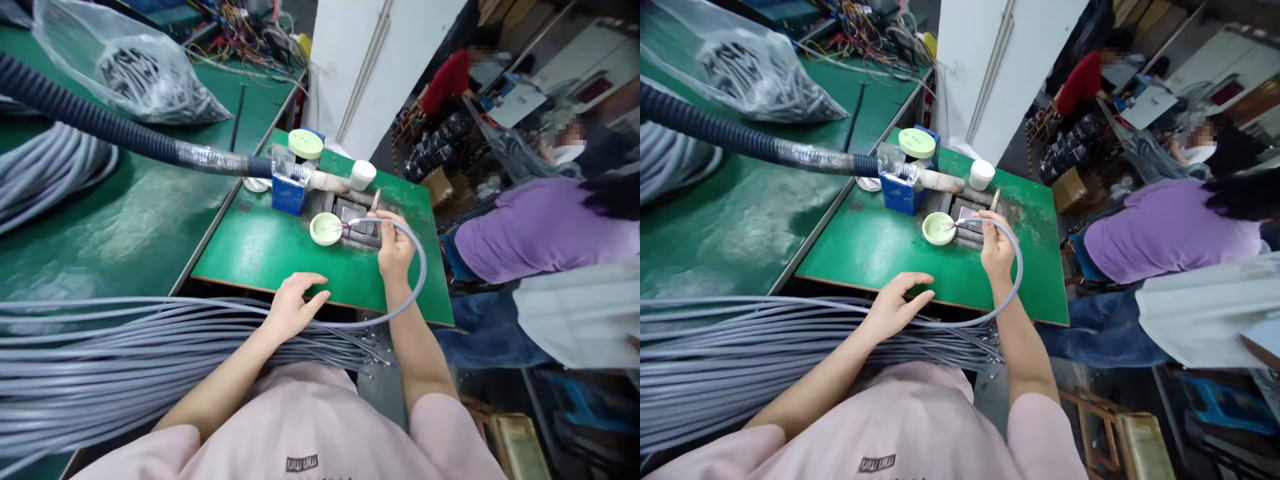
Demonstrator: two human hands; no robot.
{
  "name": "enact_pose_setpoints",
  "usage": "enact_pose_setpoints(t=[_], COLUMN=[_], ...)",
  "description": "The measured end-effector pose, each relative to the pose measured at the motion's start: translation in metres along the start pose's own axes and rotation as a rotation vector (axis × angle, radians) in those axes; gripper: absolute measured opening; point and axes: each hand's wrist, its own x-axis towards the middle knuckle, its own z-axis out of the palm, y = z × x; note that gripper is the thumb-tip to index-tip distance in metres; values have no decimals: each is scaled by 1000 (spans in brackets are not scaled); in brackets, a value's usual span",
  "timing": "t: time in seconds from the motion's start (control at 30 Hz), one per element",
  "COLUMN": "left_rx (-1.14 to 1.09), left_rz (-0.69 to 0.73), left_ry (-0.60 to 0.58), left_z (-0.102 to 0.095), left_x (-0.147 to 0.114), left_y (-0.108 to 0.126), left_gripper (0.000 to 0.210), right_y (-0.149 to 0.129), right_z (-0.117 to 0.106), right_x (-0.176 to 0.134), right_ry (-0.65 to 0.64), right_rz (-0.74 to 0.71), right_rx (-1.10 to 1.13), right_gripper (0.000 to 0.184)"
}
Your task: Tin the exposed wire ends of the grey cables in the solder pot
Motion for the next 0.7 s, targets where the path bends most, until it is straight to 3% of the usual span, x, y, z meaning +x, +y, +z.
enact_pose_setpoints(t=[0.2, 0.7], left_rx=[72, 60], left_rz=[29, 24], left_ry=[-53, -78], left_z=[4, 4], left_x=[0, -2], left_y=[-5, -7], left_gripper=[20, 20], right_y=[0, 1], right_z=[20, 40], right_x=[11, 28], right_ry=[-100, -380], right_rz=[-51, -161], right_rx=[-70, -210], right_gripper=[26, 26])
